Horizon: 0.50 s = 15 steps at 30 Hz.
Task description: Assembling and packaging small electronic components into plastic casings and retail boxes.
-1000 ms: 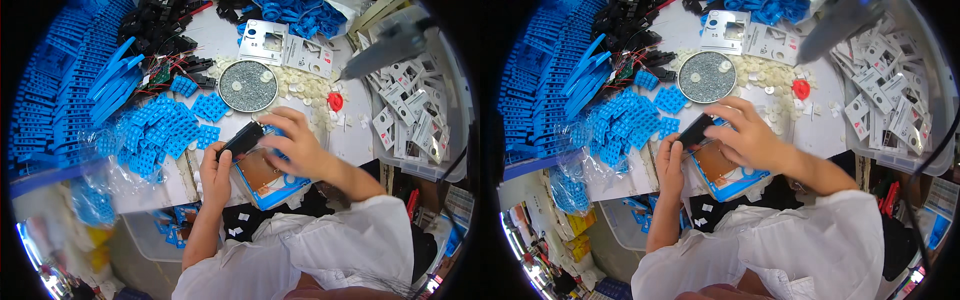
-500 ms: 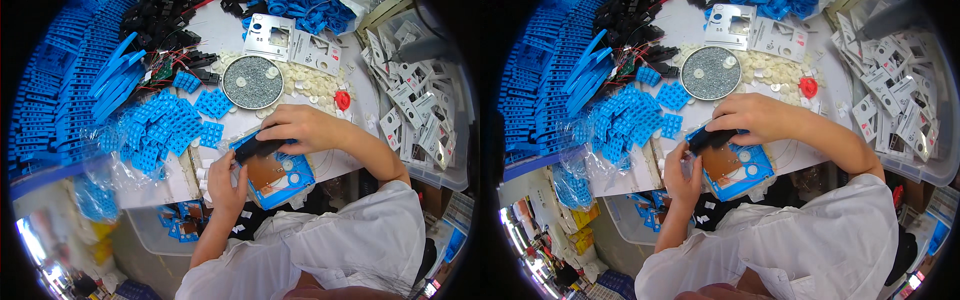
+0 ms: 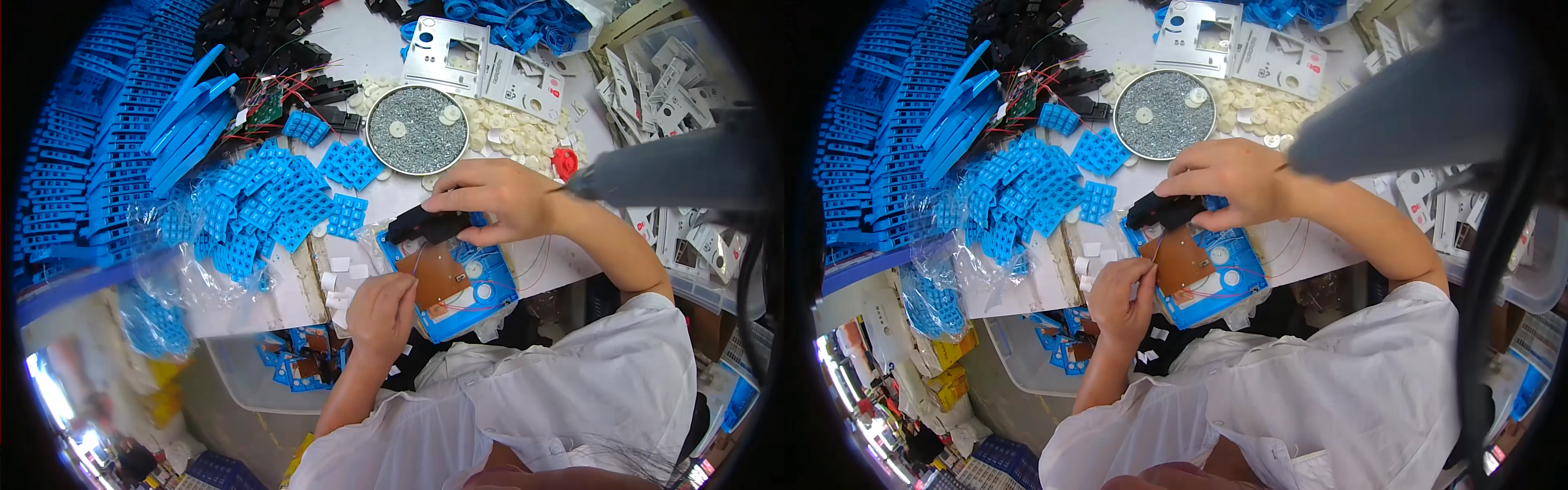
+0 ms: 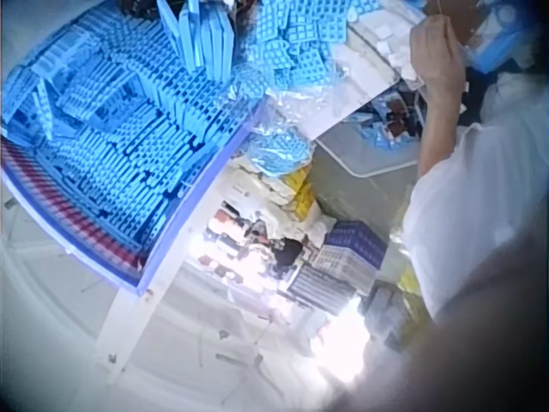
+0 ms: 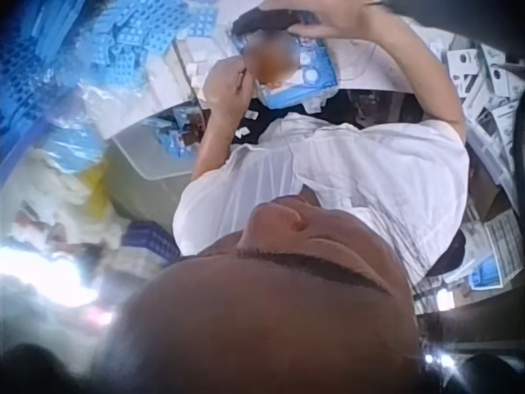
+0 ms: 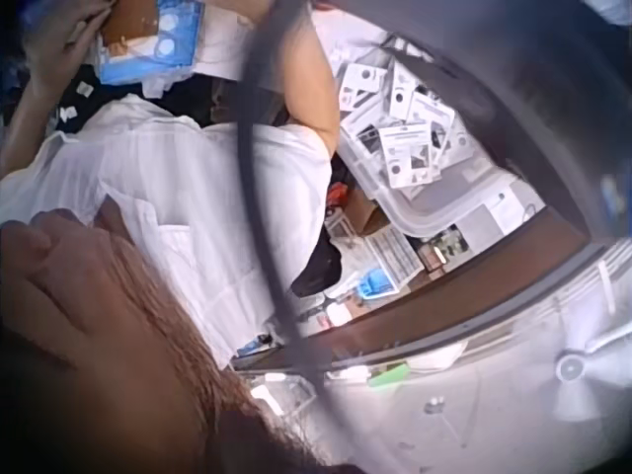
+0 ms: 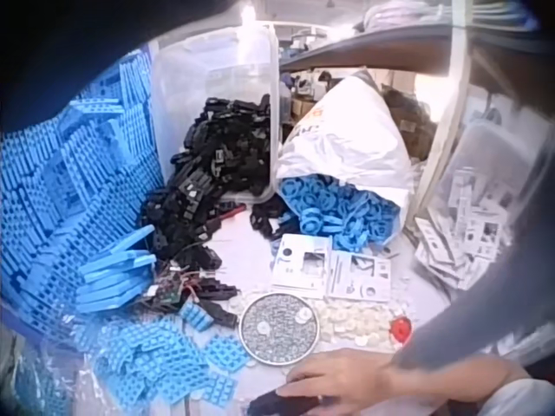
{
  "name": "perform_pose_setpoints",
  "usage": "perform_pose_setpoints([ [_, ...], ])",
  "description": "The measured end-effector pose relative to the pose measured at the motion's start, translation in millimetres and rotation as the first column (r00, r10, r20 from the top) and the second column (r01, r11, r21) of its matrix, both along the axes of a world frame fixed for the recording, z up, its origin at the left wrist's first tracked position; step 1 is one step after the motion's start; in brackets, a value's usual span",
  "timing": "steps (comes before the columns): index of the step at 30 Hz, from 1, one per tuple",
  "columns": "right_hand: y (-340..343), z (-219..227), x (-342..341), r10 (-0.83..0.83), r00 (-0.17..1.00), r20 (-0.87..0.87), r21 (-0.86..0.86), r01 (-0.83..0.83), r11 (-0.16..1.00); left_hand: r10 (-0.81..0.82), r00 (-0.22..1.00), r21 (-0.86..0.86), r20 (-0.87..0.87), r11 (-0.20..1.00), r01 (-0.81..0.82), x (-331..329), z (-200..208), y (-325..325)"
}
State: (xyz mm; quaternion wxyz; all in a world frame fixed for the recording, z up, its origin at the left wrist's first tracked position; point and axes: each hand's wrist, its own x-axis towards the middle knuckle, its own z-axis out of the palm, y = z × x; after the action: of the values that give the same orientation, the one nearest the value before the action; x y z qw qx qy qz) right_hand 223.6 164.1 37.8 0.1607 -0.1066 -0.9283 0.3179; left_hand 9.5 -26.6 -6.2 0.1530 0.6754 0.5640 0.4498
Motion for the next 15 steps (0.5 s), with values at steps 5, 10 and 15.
perform_pose_setpoints([
  [5, 0, -7, -1, 0.059, 0.998, -0.021, -0.014, -0.060, 0.998, 0.007, 1.000, -0.018, 0.017, 1.000, -0.007, 2, 2, 0],
  [10, -1, -1, -2, 0.054, 0.992, 0.113, -0.053, -0.049, 0.997, 0.001, 1.000, -0.019, 0.020, 1.000, 0.000, 2, 1, -1],
  [15, 0, 8, -6, 0.009, 0.975, 0.224, -0.103, 0.014, 0.995, -0.028, 1.000, -0.043, -0.002, 0.999, 0.028, -3, 0, 2],
])
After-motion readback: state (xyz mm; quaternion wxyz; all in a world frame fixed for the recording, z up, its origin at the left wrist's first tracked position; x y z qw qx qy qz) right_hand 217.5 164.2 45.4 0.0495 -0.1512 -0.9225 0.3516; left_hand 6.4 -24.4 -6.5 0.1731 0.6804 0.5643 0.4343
